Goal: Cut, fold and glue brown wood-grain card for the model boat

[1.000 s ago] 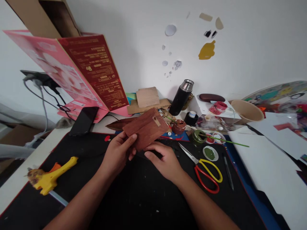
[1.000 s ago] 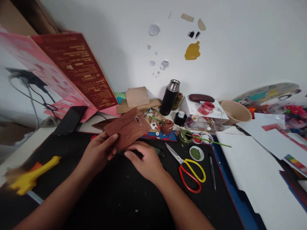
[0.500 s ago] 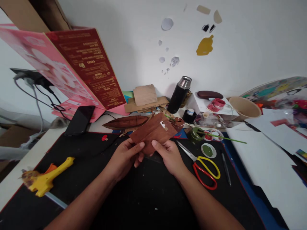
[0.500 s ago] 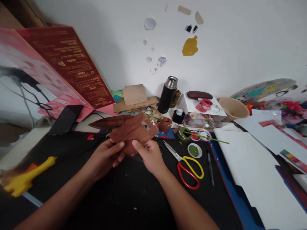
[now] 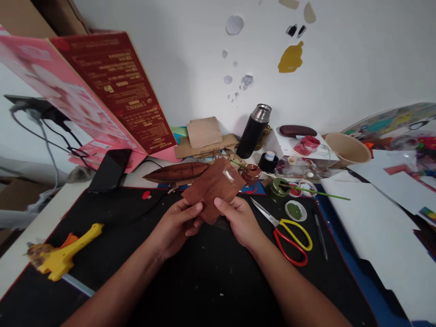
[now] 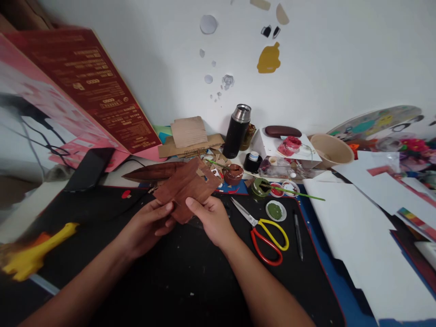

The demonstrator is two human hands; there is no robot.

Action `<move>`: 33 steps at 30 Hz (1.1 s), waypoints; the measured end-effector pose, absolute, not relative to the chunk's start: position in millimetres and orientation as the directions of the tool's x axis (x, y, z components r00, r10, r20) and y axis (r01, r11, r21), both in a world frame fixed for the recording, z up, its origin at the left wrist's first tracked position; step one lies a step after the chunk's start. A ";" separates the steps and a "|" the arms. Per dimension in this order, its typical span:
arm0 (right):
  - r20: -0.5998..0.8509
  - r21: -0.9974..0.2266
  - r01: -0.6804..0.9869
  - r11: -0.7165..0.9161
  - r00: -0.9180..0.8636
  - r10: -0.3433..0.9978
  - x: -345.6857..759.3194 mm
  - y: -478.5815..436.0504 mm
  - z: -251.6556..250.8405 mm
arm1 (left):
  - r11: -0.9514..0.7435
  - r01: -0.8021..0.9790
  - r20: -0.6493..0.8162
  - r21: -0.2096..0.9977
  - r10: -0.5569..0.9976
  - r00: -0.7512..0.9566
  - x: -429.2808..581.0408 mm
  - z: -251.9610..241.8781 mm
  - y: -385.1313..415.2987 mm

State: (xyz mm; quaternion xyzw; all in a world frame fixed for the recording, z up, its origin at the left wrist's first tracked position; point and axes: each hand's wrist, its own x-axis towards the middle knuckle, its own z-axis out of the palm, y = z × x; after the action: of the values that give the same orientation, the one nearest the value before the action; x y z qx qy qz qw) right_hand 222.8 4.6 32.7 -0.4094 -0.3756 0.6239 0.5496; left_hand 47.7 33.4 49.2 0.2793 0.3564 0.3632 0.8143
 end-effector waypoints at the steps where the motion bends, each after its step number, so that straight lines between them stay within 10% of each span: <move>1: -0.097 -0.915 -0.387 -0.112 -0.060 0.994 222.7 4.7 32.3 | 0.588 -0.392 -0.380 0.708 0.784 0.490 47.7 49.0 33.5; 17: -0.097 -0.961 -0.258 -0.097 -0.012 0.995 221.6 4.3 28.5 | 0.385 -0.165 -0.293 0.908 0.865 0.408 50.3 40.4 34.0; 33: -0.066 -0.942 -0.320 -0.097 -0.107 0.992 218.0 5.8 27.6 | 0.521 -0.288 -0.355 0.804 0.808 0.471 53.3 43.6 31.9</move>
State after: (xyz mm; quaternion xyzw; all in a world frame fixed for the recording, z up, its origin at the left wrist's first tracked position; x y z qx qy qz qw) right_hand 218.0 5.8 27.6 -0.4068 -0.4129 0.6188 0.5302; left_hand 53.3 31.9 43.6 0.3438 0.3782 0.3485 0.7857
